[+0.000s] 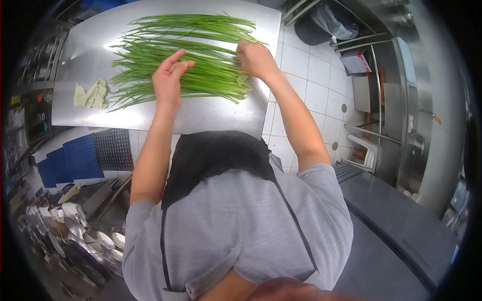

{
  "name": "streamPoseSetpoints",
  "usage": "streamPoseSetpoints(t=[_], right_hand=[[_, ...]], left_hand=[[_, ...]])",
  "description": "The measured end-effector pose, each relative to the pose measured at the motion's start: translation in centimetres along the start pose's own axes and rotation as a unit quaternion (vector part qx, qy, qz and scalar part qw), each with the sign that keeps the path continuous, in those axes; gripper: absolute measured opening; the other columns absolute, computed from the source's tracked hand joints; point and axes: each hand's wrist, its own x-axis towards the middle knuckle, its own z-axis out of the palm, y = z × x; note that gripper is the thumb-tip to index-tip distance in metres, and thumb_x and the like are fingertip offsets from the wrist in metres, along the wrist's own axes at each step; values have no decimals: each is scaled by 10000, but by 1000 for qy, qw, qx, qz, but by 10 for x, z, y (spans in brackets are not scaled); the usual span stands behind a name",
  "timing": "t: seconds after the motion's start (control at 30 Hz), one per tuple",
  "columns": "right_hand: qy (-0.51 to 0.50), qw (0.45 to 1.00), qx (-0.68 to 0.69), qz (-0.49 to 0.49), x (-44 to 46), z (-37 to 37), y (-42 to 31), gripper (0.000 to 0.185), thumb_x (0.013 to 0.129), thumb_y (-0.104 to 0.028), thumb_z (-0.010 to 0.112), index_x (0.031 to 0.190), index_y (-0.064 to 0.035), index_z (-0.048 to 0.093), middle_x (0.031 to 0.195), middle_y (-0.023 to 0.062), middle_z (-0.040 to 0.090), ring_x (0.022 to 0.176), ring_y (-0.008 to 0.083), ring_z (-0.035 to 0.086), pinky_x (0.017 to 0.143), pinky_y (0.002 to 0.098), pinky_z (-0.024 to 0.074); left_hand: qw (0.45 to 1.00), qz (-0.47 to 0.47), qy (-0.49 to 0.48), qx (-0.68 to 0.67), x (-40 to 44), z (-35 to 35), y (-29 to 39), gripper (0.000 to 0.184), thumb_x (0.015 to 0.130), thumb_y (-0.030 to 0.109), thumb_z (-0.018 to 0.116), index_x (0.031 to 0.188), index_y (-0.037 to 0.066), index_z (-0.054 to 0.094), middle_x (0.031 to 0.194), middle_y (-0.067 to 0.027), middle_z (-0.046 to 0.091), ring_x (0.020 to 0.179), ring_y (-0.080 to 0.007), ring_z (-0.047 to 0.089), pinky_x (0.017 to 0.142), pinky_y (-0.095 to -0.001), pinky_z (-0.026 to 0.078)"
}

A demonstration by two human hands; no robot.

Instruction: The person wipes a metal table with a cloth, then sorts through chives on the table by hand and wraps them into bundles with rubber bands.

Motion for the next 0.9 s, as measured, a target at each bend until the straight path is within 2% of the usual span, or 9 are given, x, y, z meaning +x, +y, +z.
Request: streamPoseSetpoints(t=[0.07, 0.17, 0.27, 0.3, 0.37, 0.47, 0.5, 0.7, 0.9], right_hand=[[-17, 998, 62, 8, -3, -4, 2, 154, 914, -97, 681, 1038, -15, 722, 999, 169, 777, 974, 356, 733, 875, 444, 575], [-38, 994, 97, 11, -3, -2, 6, 188, 899, -71, 681, 1068, -18, 744, 999, 169, 785, 978, 330, 745, 878, 429, 578], [-53, 994, 94, 1, -2, -1, 10, 217, 881, -66, 690, 1083, -25, 761, 983, 169, 788, 957, 318, 755, 874, 421, 584], [-57, 993, 101, -3, -2, -2, 10, 220, 877, -69, 694, 1081, -25, 764, 978, 168, 789, 948, 315, 757, 871, 419, 586], [-70, 992, 105, -8, -4, -3, 11, 225, 868, -75, 703, 1076, -25, 770, 971, 168, 790, 933, 311, 761, 867, 417, 591], [-76, 991, 106, -11, -3, -3, 12, 209, 852, -72, 708, 1043, -31, 783, 949, 172, 790, 908, 319, 762, 853, 423, 596], [-67, 991, 113, -9, -5, -2, 12, 194, 845, -63, 703, 1016, -35, 791, 934, 175, 787, 895, 330, 759, 844, 430, 597], [-26, 991, 131, 26, -21, -10, 14, 185, 869, -100, 723, 1031, -66, 807, 968, 169, 793, 896, 323, 763, 850, 425, 597], [-28, 996, 84, 14, -28, -1, 26, 186, 908, -134, 704, 1047, -85, 816, 1017, 168, 785, 946, 340, 744, 882, 430, 580]], left_hand=[[999, 29, 6, -16, -2, -1, -6, 431, 988, 11, 666, 1410, -47, 602, 1055, -147, 771, 1044, -194, 715, 917, -282, 553], [981, -19, -5, -193, 1, -4, -6, 448, 979, 14, 675, 1414, -58, 597, 1192, -187, 746, 1076, -216, 720, 953, -305, 566], [976, -34, -99, -193, 3, 6, 9, 524, 967, 49, 699, 1467, -30, 564, 1427, -201, 631, 1116, -236, 719, 950, -303, 579], [990, 28, -131, -46, 3, 13, 11, 567, 966, 105, 713, 1494, -12, 541, 1493, -196, 568, 1175, -267, 692, 986, -335, 565], [940, 145, -180, 249, 1, 29, 10, 661, 963, 215, 739, 1547, 25, 495, 1625, -186, 444, 1292, -329, 637, 1057, -398, 536], [685, 385, -195, 587, 13, 39, -10, 800, 939, 454, 732, 1584, 69, 456, 1678, -165, 375, 1472, -385, 458, 1216, -508, 375], [673, 346, -227, 613, 15, 40, -17, 962, 877, 656, 706, 1587, 64, 442, 1666, -209, 379, 1549, -404, 321, 1291, -548, 197], [680, 275, -275, 622, 13, 40, -27, 1196, 727, 741, 781, 1614, 45, 381, 1624, -221, 427, 1544, -389, 344, 1283, -570, 210], [676, 330, -305, 583, 16, 31, -25, 1199, 689, 713, 818, 1588, 39, 400, 1550, -216, 494, 1510, -380, 387, 1292, -546, 226]])
